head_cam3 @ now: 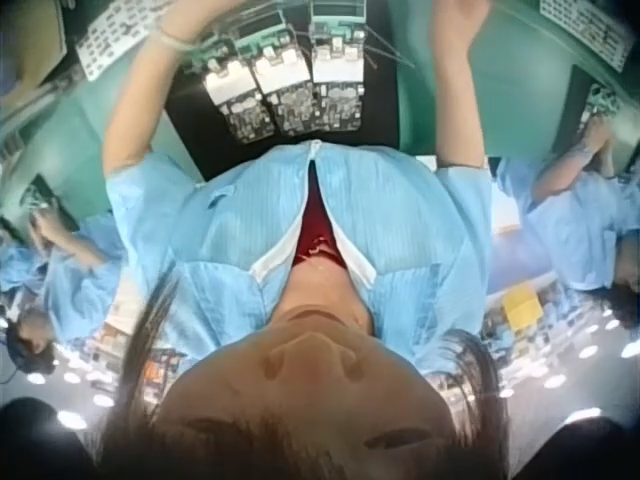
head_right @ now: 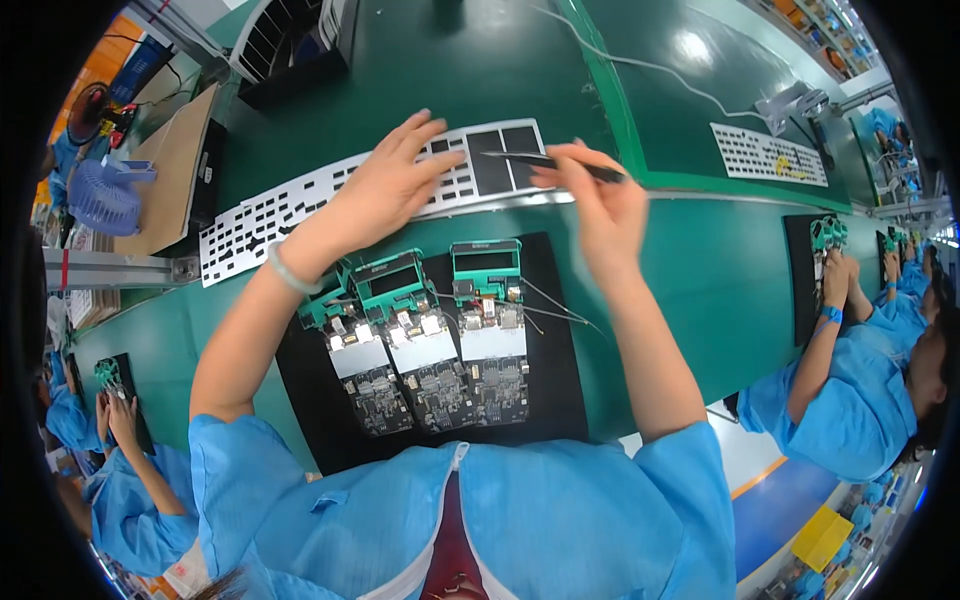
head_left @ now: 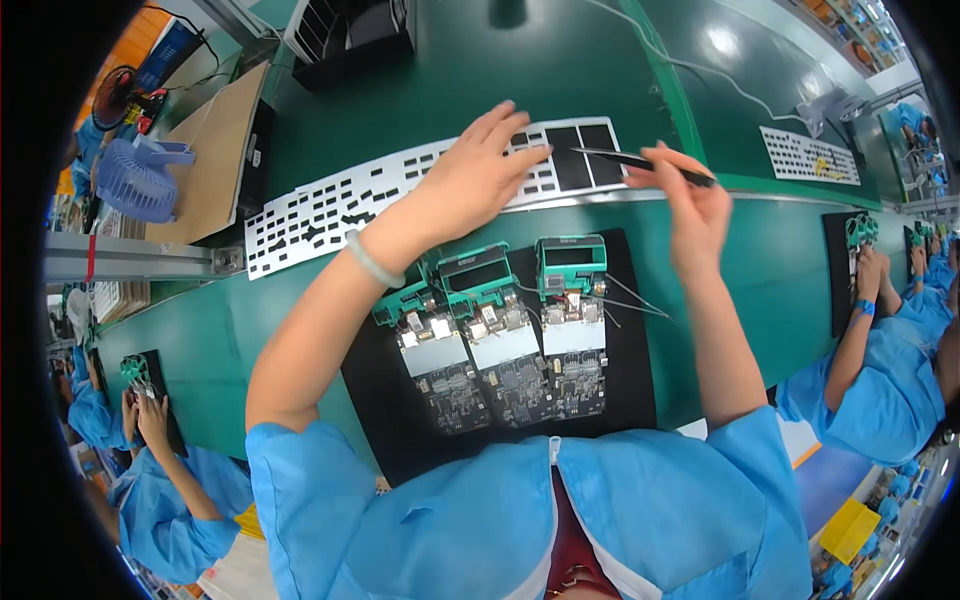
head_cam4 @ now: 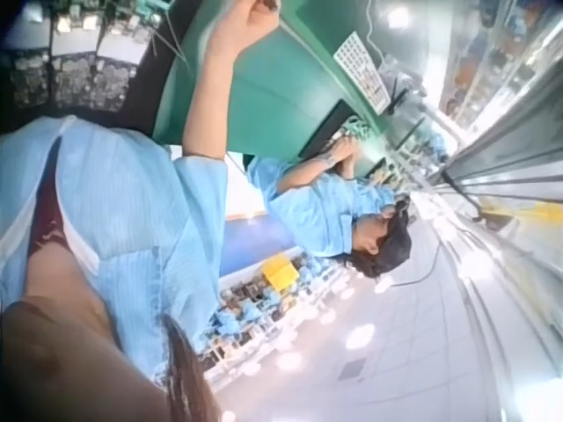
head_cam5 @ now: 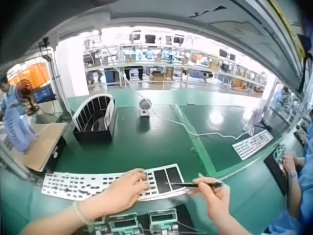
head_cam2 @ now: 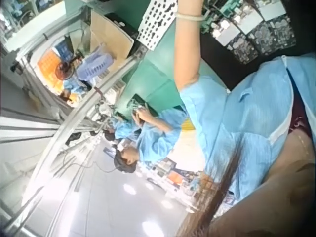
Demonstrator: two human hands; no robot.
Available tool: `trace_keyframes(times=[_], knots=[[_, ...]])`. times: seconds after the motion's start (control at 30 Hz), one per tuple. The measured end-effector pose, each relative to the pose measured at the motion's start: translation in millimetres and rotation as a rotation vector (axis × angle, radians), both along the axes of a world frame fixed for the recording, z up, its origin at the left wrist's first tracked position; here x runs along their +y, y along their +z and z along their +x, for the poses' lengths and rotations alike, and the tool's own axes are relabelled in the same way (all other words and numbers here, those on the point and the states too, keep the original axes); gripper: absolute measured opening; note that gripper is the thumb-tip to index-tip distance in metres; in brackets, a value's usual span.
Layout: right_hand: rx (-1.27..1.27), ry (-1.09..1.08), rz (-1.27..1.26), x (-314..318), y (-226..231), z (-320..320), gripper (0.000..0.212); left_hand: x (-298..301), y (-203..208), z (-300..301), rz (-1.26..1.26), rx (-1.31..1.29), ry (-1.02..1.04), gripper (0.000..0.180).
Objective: The person applies small adhesive strips to electronic components on a circuit board using tweezers.
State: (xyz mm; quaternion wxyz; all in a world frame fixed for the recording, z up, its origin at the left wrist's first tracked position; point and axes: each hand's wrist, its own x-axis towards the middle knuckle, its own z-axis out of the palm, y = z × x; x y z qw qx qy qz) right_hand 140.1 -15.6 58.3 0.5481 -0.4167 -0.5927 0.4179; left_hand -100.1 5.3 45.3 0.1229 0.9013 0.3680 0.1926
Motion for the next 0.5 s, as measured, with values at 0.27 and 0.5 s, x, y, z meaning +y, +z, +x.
trace_keyframes(times=[0.27,0.5], knots=[[-0.372,0.019,0.225,46.9,-26.8,-41.7,0.017,9.1,-20.7,5.0,0.070,0.269,0.144,0.045],[0.225,0.178,-0.255,14.8,-6.6,-49.7,0.022,14.1,-29.5,-2.7,0.097,0.213,0.120,0.050]])
